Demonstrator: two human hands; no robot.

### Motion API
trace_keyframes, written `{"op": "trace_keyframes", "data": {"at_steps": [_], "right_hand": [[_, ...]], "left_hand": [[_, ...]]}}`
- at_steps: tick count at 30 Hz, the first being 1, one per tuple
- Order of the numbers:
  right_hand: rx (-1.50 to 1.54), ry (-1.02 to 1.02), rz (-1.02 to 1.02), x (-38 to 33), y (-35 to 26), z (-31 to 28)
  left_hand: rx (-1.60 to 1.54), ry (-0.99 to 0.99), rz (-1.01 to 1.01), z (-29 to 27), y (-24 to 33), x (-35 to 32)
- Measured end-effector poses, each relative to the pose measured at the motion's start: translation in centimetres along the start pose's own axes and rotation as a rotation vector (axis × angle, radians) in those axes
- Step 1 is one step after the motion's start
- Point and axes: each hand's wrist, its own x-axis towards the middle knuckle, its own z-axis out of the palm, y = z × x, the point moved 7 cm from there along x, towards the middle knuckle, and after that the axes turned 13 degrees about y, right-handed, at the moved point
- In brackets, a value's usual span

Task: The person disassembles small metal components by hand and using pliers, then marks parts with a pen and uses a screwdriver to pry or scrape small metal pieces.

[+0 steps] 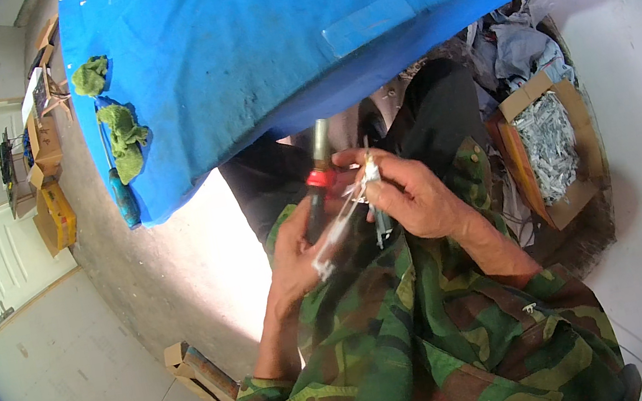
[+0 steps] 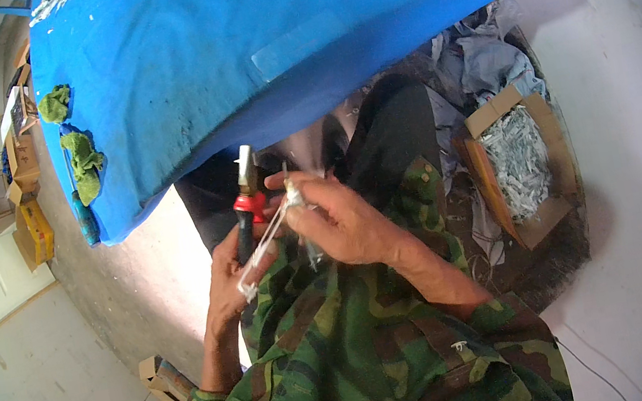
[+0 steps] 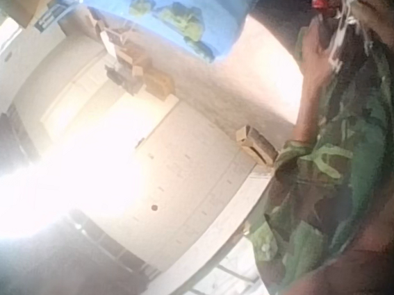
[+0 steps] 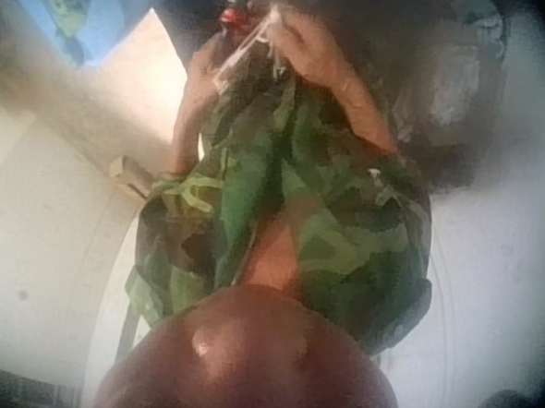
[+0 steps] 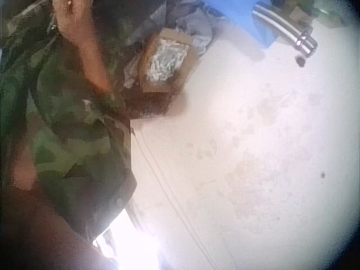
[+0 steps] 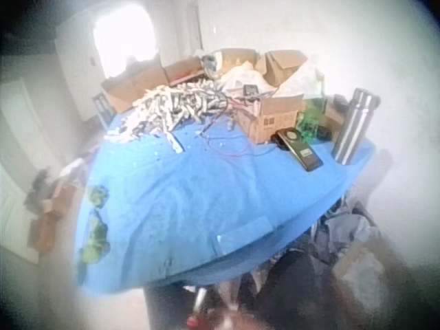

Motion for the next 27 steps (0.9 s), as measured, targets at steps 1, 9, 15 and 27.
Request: {"op": "trace_keyframes", "data": {"at_steps": [1,9,15,27], "right_hand": [[-0.037,0.072,0.007,0.3,-0.5,-0.6],[-0.225,0.212,0.035,0.9,0.2,-3.1],[-0.377,0.310,0.022,1.2,-0.3,-3.1],[-0.481,0.384,0.001,1.1,-0.3,-2.8]], "left_hand": [[0.018,0.072,0.077,-0.7,-0.1,0.1],[0.588,0.218,0.389,-3.8,3.8,-0.7],[0.811,0.121,0.480,-0.4,4.7,-2.3],[1.023,0.189,0.506,0.7,5.4,-2.2]]}}
